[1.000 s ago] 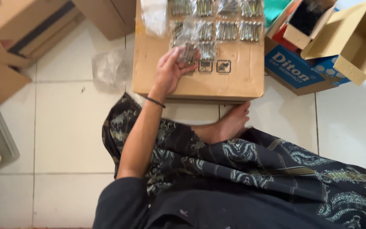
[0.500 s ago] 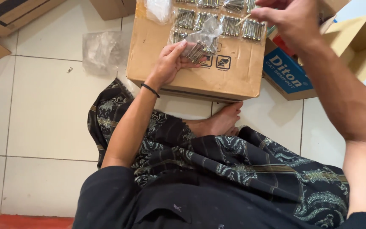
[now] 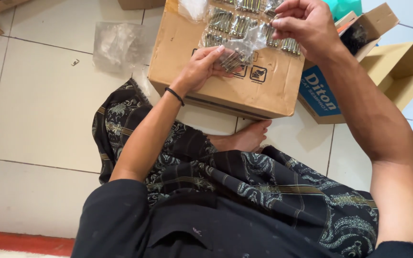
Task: Packing small plastic bags of screws into a cardboard box while sitting on the floor.
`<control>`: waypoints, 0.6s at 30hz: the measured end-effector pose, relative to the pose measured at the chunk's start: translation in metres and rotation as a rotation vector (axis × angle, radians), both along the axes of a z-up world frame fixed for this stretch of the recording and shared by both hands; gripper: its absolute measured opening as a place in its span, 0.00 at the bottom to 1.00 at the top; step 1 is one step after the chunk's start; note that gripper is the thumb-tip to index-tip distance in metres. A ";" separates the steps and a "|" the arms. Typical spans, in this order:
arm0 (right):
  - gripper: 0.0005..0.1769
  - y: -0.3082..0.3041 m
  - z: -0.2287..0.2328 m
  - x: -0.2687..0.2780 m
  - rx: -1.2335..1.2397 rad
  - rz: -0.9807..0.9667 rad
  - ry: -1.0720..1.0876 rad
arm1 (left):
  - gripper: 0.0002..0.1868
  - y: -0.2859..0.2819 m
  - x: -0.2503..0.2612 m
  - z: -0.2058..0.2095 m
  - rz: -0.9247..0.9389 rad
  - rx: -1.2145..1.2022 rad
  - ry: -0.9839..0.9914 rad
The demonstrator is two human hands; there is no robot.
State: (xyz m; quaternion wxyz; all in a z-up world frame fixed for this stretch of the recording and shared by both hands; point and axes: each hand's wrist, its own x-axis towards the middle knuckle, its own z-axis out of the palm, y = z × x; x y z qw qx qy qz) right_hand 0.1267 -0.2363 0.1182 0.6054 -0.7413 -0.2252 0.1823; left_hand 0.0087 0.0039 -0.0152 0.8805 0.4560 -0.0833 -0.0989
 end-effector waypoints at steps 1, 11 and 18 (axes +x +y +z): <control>0.08 0.001 0.008 -0.003 -0.089 0.011 -0.006 | 0.24 0.000 0.001 0.000 0.000 0.021 0.002; 0.10 0.014 0.038 -0.015 -0.612 0.319 -0.197 | 0.23 0.000 0.001 0.000 -0.046 0.045 -0.002; 0.08 0.027 0.020 -0.024 -0.295 0.238 -0.026 | 0.24 0.000 0.001 0.003 -0.050 0.058 0.015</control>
